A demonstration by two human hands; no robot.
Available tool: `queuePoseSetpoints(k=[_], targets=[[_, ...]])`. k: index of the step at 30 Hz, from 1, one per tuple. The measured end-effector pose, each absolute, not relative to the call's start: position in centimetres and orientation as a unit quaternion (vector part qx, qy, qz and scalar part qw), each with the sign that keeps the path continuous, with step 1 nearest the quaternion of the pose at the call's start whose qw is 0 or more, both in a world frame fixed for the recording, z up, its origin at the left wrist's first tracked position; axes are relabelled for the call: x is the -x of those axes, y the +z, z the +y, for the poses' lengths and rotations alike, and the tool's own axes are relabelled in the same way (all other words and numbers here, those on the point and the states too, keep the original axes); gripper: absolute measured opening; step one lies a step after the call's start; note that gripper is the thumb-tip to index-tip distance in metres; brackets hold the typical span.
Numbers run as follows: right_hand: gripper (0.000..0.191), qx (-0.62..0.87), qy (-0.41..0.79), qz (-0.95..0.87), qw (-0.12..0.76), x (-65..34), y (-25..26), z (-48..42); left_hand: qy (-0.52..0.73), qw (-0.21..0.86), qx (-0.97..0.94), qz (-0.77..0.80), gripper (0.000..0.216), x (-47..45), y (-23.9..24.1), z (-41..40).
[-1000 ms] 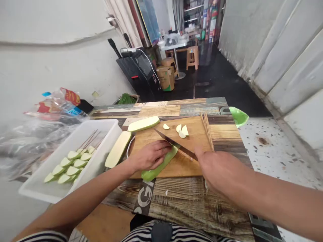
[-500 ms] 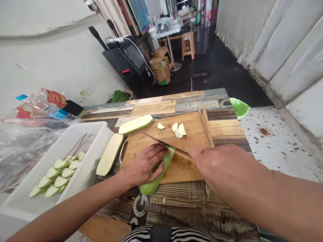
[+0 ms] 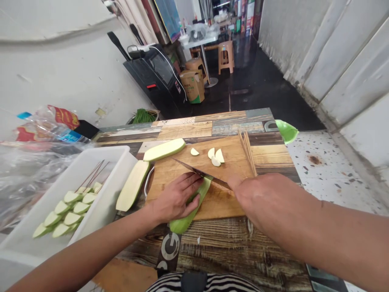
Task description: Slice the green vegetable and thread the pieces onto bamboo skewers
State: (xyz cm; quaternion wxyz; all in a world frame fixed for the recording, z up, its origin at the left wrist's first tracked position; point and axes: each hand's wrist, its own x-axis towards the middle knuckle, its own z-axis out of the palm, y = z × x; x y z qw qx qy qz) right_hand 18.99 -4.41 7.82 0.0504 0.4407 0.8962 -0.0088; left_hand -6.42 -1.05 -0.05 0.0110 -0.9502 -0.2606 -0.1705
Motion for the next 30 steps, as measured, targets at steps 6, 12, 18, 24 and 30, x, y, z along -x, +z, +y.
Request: queuePoseSetpoints(k=[6, 12, 18, 24, 30], targets=[[0.025, -0.447, -0.015, 0.893, 0.045, -19.9, 6.7, -4.2, -0.161, 0.004, 0.952, -0.262, 0.039, 6.4, -0.1, -1.0], [0.011, -0.458, -0.044, 0.886, 0.055, -19.7, 5.7, -4.0, -0.161, -0.006, 0.953, -0.257, 0.038, 6.4, -0.2, -0.9], [0.010, -0.451, -0.057, 0.890, 0.048, -19.0, 6.4, -3.5, -0.178, -0.005, 0.948, -0.264, 0.036, 6.5, 0.0, -1.1], [0.018, -0.449, -0.001, 0.893, 0.023, -19.6, 7.1, -4.4, -0.200, 0.017, 0.943, -0.267, 0.031, 6.6, 0.0, -1.4], [0.017, -0.438, -0.004, 0.899, 0.004, -19.8, 7.3, -5.2, -0.219, 0.049, 0.939, -0.262, 0.024, 6.6, -0.1, -1.6]])
